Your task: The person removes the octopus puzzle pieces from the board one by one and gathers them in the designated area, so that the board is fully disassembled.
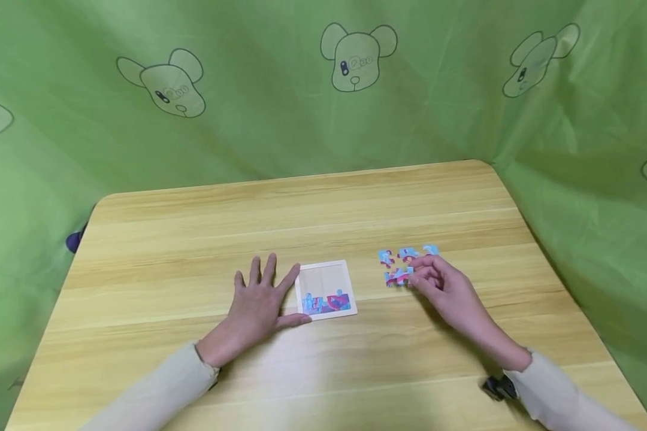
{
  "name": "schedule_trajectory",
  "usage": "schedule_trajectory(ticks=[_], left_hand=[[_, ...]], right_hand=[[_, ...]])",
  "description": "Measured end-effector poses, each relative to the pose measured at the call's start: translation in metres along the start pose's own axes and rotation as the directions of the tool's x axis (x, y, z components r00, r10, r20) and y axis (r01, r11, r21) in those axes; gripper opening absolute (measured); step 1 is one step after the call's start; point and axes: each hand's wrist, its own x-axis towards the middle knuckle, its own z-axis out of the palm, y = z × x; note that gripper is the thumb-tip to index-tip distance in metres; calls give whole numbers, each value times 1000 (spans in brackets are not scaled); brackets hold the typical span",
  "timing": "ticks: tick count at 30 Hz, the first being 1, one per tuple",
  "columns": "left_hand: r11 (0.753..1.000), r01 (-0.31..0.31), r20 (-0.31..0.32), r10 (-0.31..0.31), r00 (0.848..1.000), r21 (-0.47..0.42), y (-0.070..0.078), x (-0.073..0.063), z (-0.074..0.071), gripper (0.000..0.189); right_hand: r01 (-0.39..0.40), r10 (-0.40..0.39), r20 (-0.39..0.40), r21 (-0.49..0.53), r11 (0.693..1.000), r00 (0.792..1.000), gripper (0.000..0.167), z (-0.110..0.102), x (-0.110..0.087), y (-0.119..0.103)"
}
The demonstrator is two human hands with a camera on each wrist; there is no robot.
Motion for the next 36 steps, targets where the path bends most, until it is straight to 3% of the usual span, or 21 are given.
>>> schedule_trajectory(ticks=[7, 16, 30, 36], left_hand=[[1000, -4, -15, 4, 1000, 3, 1, -2, 2, 104], [1000, -11, -38, 11, 999, 8, 2, -4, 1, 103], [1000, -10, -29, 10, 1000, -2, 2, -4, 0, 103], [1000, -11, -31, 11, 999, 6, 2, -5, -1, 103]], right_hand=[[-39, 39, -28, 3, 999, 999, 31, -20, -7, 15], [-82, 81, -8, -48, 995, 997, 32, -41, -7, 34], [-171, 189, 74, -205, 964, 979, 35, -57, 7, 41], [-162, 188, 86, -244, 956, 978, 34, -59, 11, 37]])
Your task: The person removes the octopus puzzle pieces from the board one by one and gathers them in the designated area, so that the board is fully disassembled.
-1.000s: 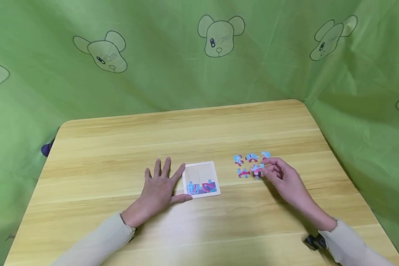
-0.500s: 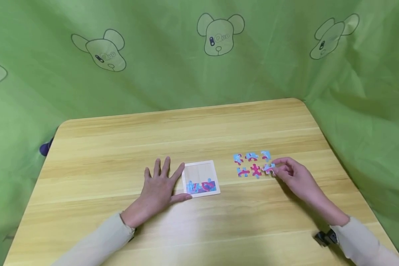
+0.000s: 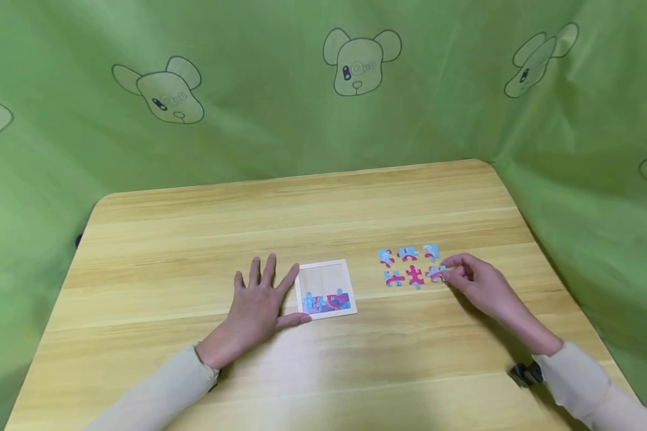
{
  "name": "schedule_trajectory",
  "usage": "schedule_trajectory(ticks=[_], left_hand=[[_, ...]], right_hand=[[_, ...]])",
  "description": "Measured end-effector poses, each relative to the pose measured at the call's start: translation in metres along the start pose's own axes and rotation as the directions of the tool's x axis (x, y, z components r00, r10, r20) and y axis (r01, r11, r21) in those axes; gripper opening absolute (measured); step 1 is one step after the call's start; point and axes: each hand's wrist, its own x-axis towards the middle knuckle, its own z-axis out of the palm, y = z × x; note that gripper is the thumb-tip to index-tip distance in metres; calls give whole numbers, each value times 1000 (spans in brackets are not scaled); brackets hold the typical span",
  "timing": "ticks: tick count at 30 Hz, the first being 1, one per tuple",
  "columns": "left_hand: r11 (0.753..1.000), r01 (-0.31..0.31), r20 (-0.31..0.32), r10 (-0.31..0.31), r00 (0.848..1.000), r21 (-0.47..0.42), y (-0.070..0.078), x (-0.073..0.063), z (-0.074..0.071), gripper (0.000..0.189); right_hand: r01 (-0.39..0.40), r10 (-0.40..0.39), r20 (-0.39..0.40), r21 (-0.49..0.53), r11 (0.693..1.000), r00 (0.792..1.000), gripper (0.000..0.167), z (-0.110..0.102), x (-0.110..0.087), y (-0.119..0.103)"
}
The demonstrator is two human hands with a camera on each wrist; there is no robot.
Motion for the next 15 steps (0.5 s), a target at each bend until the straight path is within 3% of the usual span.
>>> schedule_trajectory(ticks=[8, 15], left_hand=[[1000, -5, -4, 5, 1000, -1, 0, 0, 0, 103], [1000, -3, -6, 3, 1000, -16, 0, -1, -1, 102]], right_hand=[[26, -27, -13, -53, 998, 1000, 47, 0, -2, -1], [98, -101, -33, -70, 993, 994, 32, 1, -3, 0]])
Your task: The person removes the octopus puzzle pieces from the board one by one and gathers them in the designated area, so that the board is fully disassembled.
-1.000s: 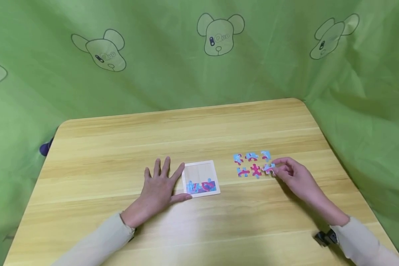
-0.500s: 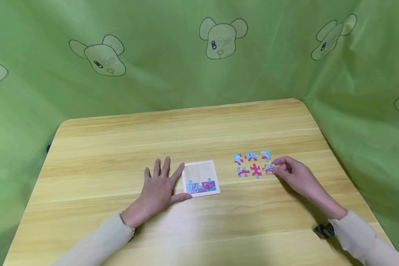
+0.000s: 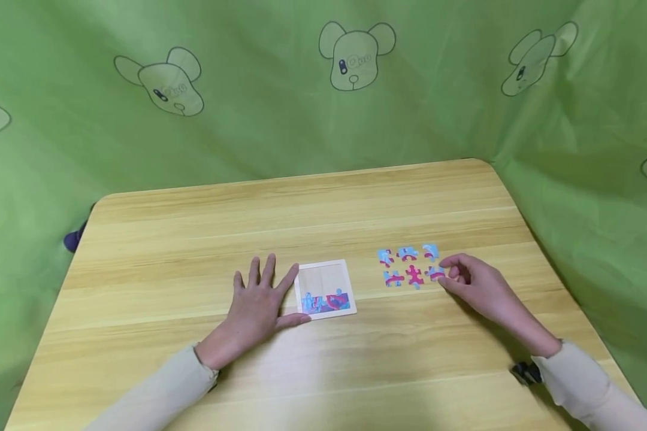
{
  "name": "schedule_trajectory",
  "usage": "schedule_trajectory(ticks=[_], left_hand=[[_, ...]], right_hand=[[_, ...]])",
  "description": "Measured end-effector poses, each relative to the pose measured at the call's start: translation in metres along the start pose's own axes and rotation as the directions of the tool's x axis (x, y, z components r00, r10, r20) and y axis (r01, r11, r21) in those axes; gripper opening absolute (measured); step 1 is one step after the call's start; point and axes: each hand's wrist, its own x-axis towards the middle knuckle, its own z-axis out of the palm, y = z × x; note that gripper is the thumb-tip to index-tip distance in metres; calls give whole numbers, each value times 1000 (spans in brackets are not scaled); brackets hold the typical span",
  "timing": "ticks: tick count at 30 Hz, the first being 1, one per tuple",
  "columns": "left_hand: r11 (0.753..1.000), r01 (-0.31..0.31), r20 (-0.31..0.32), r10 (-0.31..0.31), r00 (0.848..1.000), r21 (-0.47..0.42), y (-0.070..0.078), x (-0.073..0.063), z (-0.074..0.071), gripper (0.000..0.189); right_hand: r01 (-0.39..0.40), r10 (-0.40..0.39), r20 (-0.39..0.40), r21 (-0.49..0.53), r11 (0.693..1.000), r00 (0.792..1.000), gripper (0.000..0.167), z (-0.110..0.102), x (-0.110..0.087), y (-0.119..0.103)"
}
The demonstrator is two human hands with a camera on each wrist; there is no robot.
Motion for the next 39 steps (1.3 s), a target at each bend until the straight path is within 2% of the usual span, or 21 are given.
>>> schedule_trajectory(ticks=[7, 17, 23, 28, 39], left_hand=[[1000, 1, 5, -1, 1000, -5, 0, 0, 1, 101], [1000, 3, 31, -3, 1000, -9, -2, 0, -5, 103], [1000, 5, 67, -4, 998, -7, -4, 1, -11, 108], [1000, 12, 99, -11, 995, -11, -3, 1, -14, 108], [1000, 9, 76, -7, 997, -25, 0, -1, -14, 104]], right_hand=[[40, -40, -12, -10, 999, 999, 29, 1, 0, 1], [-2, 2, -7, 2, 1000, 1000, 40, -1, -2, -8], [11, -9, -55, 33, 999, 998, 38, 1, -6, -22], [24, -18, -65, 84, 996, 998, 34, 6, -8, -34], [40, -40, -4, 200, 979, 999, 23, 23, 0, -69]])
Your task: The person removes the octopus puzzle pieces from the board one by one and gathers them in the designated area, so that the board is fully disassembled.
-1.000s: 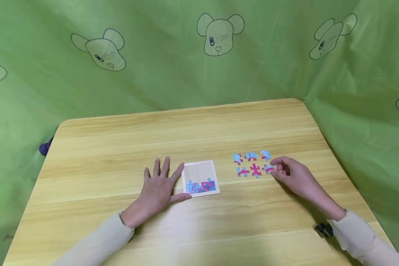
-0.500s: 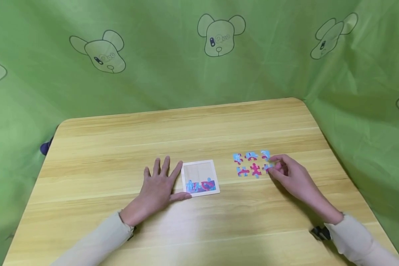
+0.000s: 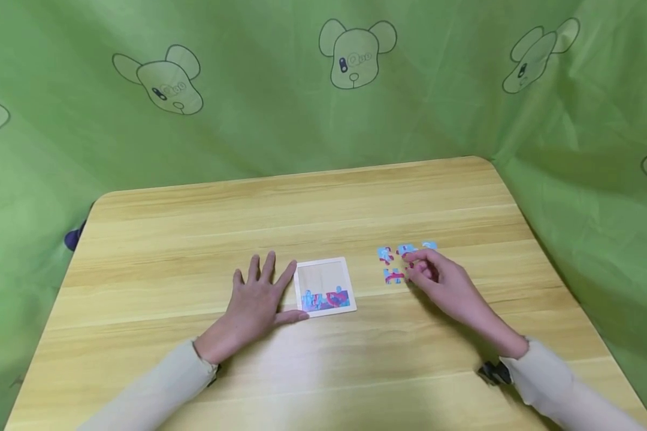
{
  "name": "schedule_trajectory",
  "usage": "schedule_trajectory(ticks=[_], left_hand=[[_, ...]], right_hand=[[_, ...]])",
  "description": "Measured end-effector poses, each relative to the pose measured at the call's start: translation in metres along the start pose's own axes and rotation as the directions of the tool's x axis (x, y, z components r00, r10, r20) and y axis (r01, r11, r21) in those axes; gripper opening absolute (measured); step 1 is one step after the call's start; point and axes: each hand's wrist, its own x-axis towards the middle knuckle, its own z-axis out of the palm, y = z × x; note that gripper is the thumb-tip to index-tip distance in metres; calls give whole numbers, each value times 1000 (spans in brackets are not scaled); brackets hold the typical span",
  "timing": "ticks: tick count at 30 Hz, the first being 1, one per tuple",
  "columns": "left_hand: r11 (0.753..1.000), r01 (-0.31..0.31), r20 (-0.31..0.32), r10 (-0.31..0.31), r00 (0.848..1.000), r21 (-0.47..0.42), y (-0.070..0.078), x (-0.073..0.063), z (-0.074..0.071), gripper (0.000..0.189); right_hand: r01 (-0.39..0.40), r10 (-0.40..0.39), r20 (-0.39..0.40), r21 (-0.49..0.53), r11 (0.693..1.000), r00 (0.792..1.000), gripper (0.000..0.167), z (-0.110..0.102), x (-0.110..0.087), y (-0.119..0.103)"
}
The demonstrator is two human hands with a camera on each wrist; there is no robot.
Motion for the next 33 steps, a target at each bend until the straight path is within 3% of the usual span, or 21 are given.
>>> schedule_trajectory(ticks=[15, 27, 33], left_hand=[[1000, 4, 9, -4, 1000, -5, 1, 1, 0, 106], [1000, -1, 5, 1, 1000, 5, -1, 2, 1, 106], [1000, 3, 3, -3, 1000, 4, -1, 0, 1, 106]], right_hand=[[72, -81, 129, 71, 995, 988, 20, 50, 16, -38], [122, -145, 232, 110, 986, 962, 18, 77, 23, -54], [127, -155, 310, 109, 986, 938, 21, 89, 28, -64]])
